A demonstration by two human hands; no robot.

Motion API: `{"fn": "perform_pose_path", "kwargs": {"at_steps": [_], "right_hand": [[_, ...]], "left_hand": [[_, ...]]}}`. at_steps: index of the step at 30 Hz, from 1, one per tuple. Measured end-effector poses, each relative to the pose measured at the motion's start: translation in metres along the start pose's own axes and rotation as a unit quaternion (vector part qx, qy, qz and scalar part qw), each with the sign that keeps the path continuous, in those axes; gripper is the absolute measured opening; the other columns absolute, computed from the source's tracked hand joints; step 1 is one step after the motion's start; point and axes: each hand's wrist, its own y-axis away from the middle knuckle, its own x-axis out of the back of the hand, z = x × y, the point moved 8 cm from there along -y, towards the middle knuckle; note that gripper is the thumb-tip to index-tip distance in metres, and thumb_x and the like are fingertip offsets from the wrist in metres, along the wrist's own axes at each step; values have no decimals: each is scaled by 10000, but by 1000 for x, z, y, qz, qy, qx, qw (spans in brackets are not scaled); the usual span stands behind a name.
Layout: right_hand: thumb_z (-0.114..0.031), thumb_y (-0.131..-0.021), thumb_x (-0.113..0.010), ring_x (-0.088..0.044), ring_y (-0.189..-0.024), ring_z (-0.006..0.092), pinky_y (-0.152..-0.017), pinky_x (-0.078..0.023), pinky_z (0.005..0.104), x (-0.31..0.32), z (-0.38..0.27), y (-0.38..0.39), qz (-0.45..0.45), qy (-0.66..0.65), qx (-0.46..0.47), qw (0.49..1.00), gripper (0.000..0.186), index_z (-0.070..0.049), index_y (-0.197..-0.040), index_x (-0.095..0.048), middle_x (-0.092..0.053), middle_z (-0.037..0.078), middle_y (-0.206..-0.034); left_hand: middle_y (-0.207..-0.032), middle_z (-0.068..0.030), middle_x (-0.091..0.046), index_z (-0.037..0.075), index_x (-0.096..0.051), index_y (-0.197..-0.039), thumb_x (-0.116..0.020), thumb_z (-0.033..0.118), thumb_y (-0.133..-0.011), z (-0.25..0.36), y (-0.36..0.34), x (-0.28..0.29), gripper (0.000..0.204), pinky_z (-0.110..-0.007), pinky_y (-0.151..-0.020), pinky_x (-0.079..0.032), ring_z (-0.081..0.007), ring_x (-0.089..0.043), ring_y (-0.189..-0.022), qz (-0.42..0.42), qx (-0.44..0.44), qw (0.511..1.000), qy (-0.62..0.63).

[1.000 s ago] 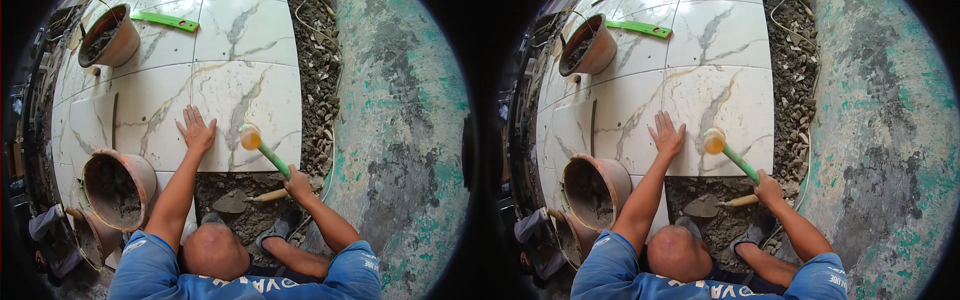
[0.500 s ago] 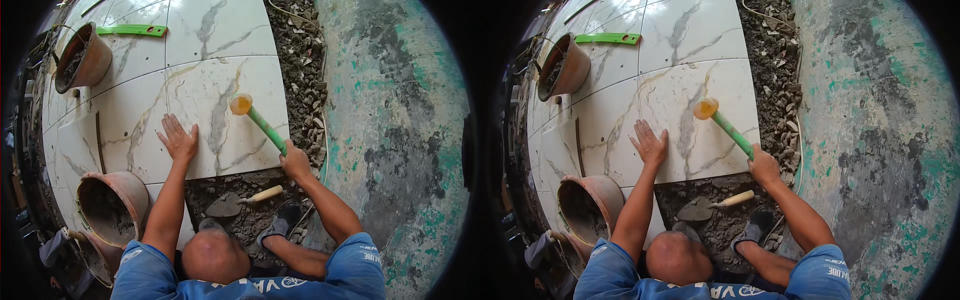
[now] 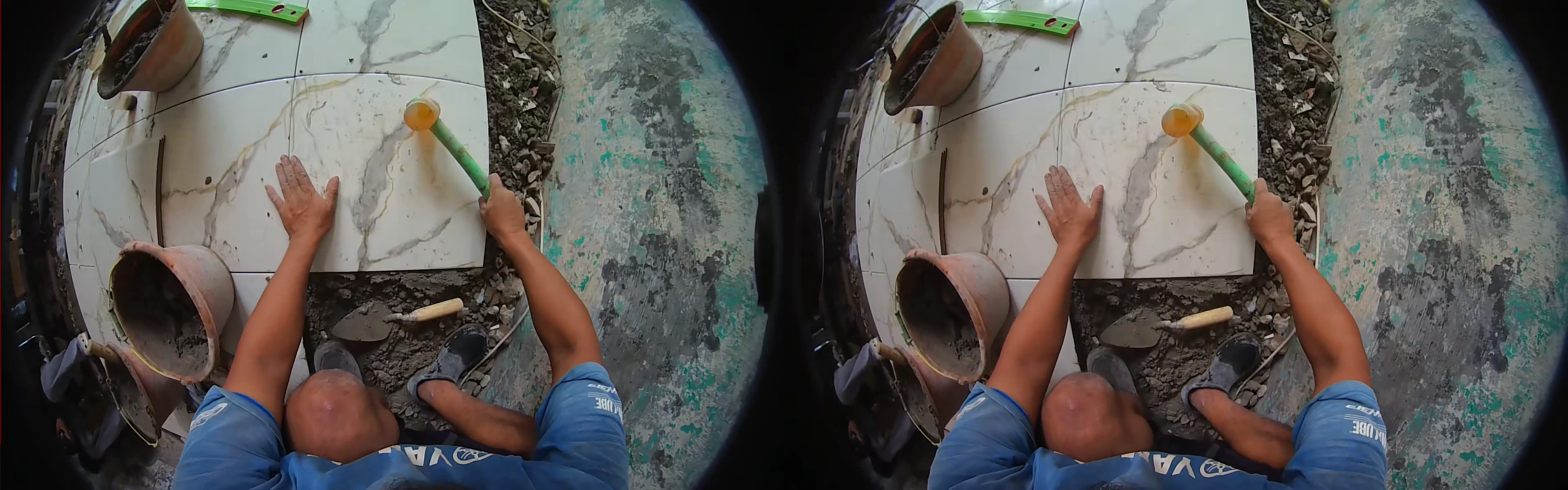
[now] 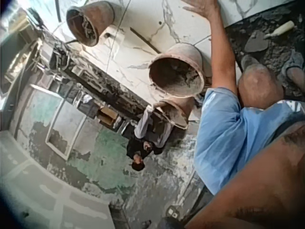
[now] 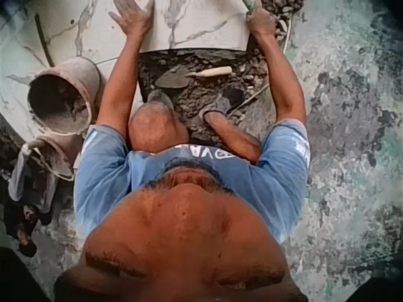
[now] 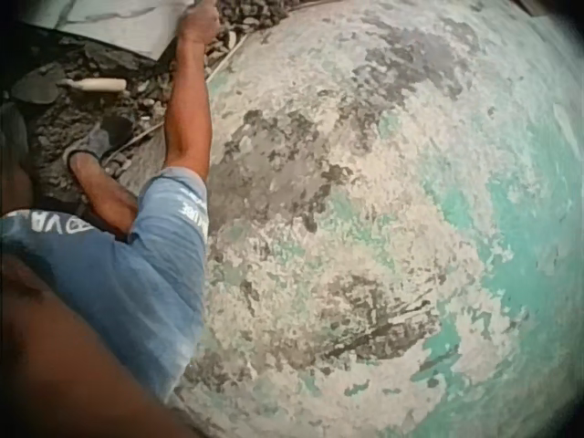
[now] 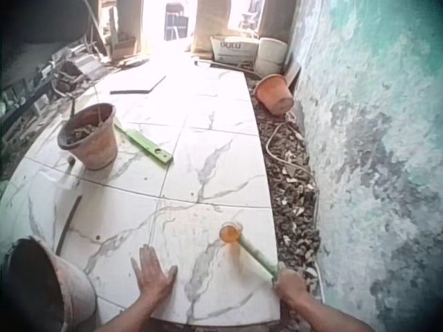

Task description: Applying mortar and laying tiles on a floor, then leveling them with a mallet and level.

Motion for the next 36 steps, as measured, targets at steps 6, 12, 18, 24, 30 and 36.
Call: {"fn": "perform_pose_path", "kwargs": {"at_steps": [6,12,18,24,30,36], "right_hand": [[-209,-857,-623,-641,-801,470,-714,-507,565,1,-28,-7,-75,33,-11,997,345,-98,-1137,-456,-670,218,-852],[-172,-866,-592,-647,-793,453,-716,-511,555,-4,-60,-33,-51,18,13,998,263,-92,-1082,-464,-662,228,-826],[-175,-870,-567,-651,-772,447,-700,-513,551,-3,-91,-38,-41,19,77,996,222,-97,-1057,-476,-667,202,-794],[-178,-873,-570,-647,-720,433,-642,-509,547,17,-123,-32,33,17,137,990,191,-89,-1016,-481,-653,194,-766],[-148,-839,-622,-614,-708,457,-613,-485,551,13,-100,19,75,-110,153,979,267,-79,-1049,-473,-622,217,-767],[-140,-827,-618,-615,-742,478,-656,-477,572,-11,-112,-1,10,-39,107,993,300,-63,-1076,-470,-634,254,-793]], "left_hand": [[-1597,-182,-106,-17,-110,-1519,-405,646,-905,-3,-4,4,950,-553,-1164,-31,-292,-85,-1484,-42,22,998,42],[-1597,-168,-130,-17,-153,-1512,-417,632,-908,-1,2,6,925,-551,-1165,-33,-284,-101,-1482,26,12,997,75],[-1603,-159,-107,-12,-135,-1517,-415,658,-893,-8,-3,-9,957,-549,-1165,-33,-274,-101,-1482,-43,37,997,46],[-1610,-141,-80,3,-116,-1523,-403,660,-901,-5,-2,2,949,-558,-1164,-5,-259,-66,-1490,-78,35,992,88],[-1574,-258,-85,86,-197,-1530,-507,773,-763,-3,42,1,1076,-556,-1165,-32,-393,-46,-1471,-121,-120,981,89],[-1561,-286,-74,109,-181,-1536,-563,764,-733,-5,43,8,1104,-528,-1174,-41,-417,-38,-1463,-83,-101,983,133]]}}
